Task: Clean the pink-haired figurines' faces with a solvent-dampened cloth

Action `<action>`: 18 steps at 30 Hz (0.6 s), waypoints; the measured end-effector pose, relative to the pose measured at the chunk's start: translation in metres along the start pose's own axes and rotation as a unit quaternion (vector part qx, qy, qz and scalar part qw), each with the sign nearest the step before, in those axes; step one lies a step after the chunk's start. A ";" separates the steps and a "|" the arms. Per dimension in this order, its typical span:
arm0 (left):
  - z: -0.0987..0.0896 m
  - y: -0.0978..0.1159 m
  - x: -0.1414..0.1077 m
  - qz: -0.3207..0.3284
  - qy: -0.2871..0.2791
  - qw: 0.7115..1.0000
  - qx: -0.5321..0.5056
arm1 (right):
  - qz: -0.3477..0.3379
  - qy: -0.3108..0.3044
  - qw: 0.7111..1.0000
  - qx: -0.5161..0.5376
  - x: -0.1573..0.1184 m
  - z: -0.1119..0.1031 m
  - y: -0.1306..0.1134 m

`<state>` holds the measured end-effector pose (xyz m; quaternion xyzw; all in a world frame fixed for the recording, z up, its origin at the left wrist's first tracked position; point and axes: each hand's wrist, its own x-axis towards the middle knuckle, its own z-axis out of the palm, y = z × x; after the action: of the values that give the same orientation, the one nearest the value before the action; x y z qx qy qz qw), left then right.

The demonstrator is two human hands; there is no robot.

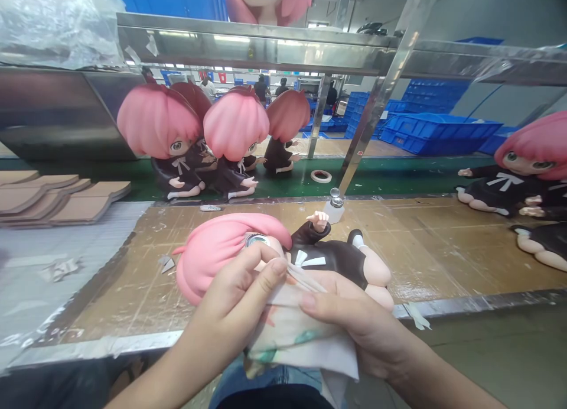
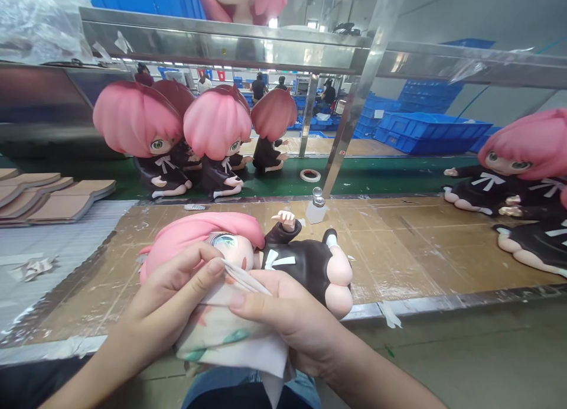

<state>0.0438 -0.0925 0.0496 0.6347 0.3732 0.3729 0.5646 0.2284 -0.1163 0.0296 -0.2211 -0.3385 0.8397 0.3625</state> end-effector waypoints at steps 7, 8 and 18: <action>0.003 0.005 0.003 -0.020 -0.001 0.999 -0.031 | 0.017 0.007 1.000 0.014 -0.001 -0.006 0.008; 0.003 0.005 0.003 -0.019 -0.004 0.999 -0.036 | 0.011 0.006 1.000 0.021 -0.001 -0.005 0.009; 0.002 -0.008 0.002 0.138 0.012 0.988 0.070 | -0.080 0.045 0.994 0.062 -0.006 0.008 0.022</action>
<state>0.0461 -0.0910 0.0413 0.7135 0.3141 0.4276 0.4576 0.2174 -0.1351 0.0198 -0.2077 -0.2856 0.8168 0.4562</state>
